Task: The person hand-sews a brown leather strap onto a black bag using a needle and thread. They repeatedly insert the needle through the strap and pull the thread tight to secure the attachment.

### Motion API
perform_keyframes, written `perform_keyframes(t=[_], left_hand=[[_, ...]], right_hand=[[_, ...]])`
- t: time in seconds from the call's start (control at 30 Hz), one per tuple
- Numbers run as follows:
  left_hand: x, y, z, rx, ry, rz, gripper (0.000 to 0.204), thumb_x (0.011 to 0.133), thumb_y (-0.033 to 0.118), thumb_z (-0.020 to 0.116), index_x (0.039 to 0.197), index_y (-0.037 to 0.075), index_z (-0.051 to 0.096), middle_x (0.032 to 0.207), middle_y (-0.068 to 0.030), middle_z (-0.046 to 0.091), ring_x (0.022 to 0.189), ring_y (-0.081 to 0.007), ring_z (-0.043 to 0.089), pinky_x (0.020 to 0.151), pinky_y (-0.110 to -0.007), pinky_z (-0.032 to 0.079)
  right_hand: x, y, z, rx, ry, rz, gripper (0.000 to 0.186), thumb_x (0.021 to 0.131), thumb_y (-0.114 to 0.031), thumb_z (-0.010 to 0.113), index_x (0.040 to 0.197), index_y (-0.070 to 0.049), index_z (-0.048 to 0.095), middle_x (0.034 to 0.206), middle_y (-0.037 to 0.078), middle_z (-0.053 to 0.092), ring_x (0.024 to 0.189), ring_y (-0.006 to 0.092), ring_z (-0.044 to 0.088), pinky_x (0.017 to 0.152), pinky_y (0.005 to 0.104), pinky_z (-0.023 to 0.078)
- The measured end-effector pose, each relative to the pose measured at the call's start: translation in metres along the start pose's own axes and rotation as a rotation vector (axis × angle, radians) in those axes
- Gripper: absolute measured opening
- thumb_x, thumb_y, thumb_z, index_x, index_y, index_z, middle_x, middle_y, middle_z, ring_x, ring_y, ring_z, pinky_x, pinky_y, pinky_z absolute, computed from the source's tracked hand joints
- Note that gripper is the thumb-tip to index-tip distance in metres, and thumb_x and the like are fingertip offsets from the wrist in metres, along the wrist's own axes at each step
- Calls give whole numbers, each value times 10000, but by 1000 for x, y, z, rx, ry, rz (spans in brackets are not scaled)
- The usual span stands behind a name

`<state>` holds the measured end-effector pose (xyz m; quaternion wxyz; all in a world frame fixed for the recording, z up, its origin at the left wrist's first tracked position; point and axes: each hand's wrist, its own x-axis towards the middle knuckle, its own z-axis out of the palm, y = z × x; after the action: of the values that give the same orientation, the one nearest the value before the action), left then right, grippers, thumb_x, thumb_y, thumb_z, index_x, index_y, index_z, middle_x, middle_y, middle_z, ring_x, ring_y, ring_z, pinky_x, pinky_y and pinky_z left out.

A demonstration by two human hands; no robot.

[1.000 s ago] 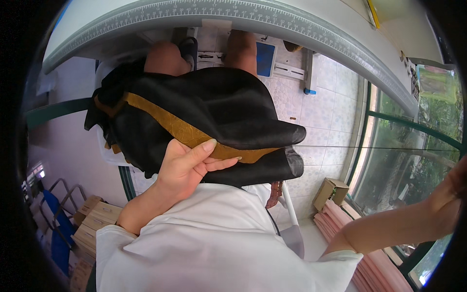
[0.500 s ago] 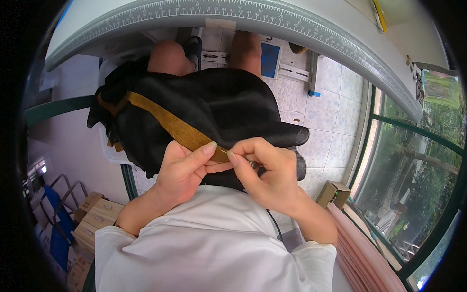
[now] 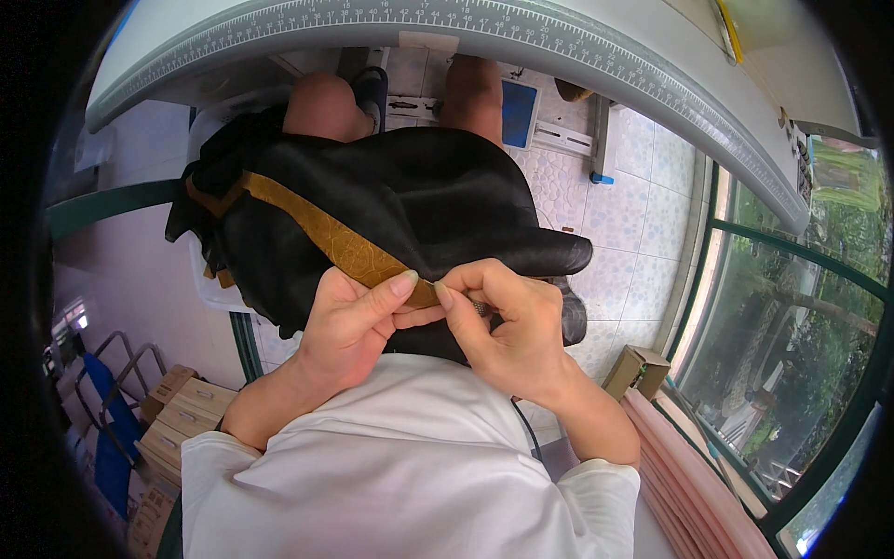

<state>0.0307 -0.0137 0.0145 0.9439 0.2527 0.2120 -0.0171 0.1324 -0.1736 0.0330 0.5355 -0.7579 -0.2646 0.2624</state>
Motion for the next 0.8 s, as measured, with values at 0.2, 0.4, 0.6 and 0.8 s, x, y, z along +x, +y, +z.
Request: perform_keyframes(t=[0.2,0.4,0.6,0.8], left_hand=[[0,-1,0,14,36,-7,200,1015,47,565,1107,-116,636,1105,-185,695,1047,-259,696,982,-439,572],[0,-4,-6,52,16,-14,202,1014,43,563,1141,-95,639,1138,-171,693,1076,-250,684,982,-432,567],[0,-10,-9,362,79,83,192,984,9,608,1148,-80,655,1121,-150,707,1032,-222,695,945,-386,582],[3,-8,-2,232,106,40,191,1005,24,579,1121,-108,656,1121,-148,700,1016,-205,690,958,-388,581]], right_hand=[[-1,-1,-2,-19,-41,14,30,934,29,658,925,38,630,695,36,657,574,43,573,514,187,435],[-1,1,6,-9,-10,49,102,918,7,692,956,10,597,660,52,635,541,70,562,493,215,418],[8,-6,7,-392,-47,-253,171,884,-30,722,951,-13,565,716,74,625,572,194,625,503,290,475],[18,-37,-14,-225,-88,-197,116,901,-50,683,972,-45,592,815,61,657,659,192,666,573,322,528]])
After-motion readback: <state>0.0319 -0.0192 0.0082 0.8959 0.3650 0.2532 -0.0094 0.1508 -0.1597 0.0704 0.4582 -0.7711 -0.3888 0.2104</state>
